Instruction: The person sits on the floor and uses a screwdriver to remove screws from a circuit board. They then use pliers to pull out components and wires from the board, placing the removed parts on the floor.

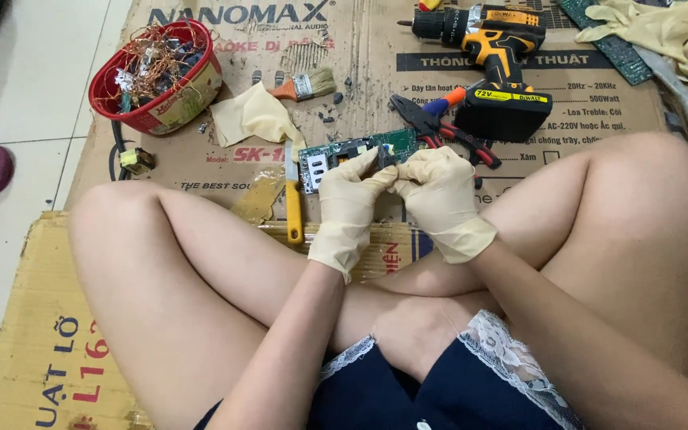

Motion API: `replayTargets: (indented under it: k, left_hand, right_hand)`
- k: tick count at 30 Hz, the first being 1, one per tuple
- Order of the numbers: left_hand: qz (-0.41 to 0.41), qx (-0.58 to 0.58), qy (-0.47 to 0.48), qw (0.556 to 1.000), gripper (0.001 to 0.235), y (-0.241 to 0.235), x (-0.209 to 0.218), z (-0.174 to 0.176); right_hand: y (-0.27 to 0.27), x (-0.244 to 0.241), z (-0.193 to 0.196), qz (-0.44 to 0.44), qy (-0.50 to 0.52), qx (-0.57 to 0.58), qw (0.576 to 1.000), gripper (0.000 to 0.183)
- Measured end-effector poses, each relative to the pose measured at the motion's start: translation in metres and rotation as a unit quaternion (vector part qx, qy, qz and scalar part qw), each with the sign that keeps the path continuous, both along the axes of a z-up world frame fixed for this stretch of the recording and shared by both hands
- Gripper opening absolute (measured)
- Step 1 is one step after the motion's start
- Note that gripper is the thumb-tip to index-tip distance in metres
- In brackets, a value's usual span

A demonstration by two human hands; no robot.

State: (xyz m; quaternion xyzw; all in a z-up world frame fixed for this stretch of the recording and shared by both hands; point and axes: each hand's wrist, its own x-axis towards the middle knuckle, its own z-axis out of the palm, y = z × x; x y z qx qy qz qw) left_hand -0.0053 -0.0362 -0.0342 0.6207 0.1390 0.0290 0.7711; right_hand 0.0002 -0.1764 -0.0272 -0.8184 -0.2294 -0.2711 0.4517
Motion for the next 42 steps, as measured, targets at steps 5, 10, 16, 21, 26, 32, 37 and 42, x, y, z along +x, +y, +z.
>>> replayTargets:
  k: [5,10,16,21,26,32,37,42]
  left_hand:
    - [0.013,-0.02,0.007,1.0,0.05,-0.002,0.002,-0.005]
    - [0.024,-0.047,0.029,0.998,0.049,-0.007,-0.006,0.005]
    - [0.055,-0.043,0.03,0.997,0.045,-0.014,-0.008,0.005]
    - [0.114,0.014,0.069,0.991,0.049,-0.016,-0.004,-0.009]
    - [0.15,-0.021,0.08,0.985,0.054,-0.016,-0.009,-0.012]
    - [0.172,-0.056,0.08,0.98,0.046,-0.013,-0.004,-0.011]
    - [0.204,-0.069,0.089,0.972,0.043,-0.016,-0.007,-0.009]
    - [0.246,-0.039,0.118,0.961,0.05,-0.021,-0.007,-0.008]
  right_hand:
    - [0.0,-0.003,0.0,-0.011,-0.02,0.003,1.0,0.013]
    - [0.002,-0.009,0.0,-0.019,-0.022,0.001,1.0,0.014]
    - [0.004,-0.006,-0.005,-0.024,-0.034,-0.007,0.999,0.014]
    - [0.008,-0.005,-0.009,-0.037,-0.047,-0.038,0.997,0.015]
    - [0.015,-0.006,-0.007,-0.024,-0.073,-0.045,0.996,0.014]
    - [0.022,-0.007,-0.003,-0.038,-0.117,-0.078,0.989,0.018]
    - [0.024,-0.002,-0.015,-0.043,-0.106,-0.069,0.991,0.02]
    - [0.027,-0.001,-0.028,-0.08,-0.113,-0.097,0.986,0.02]
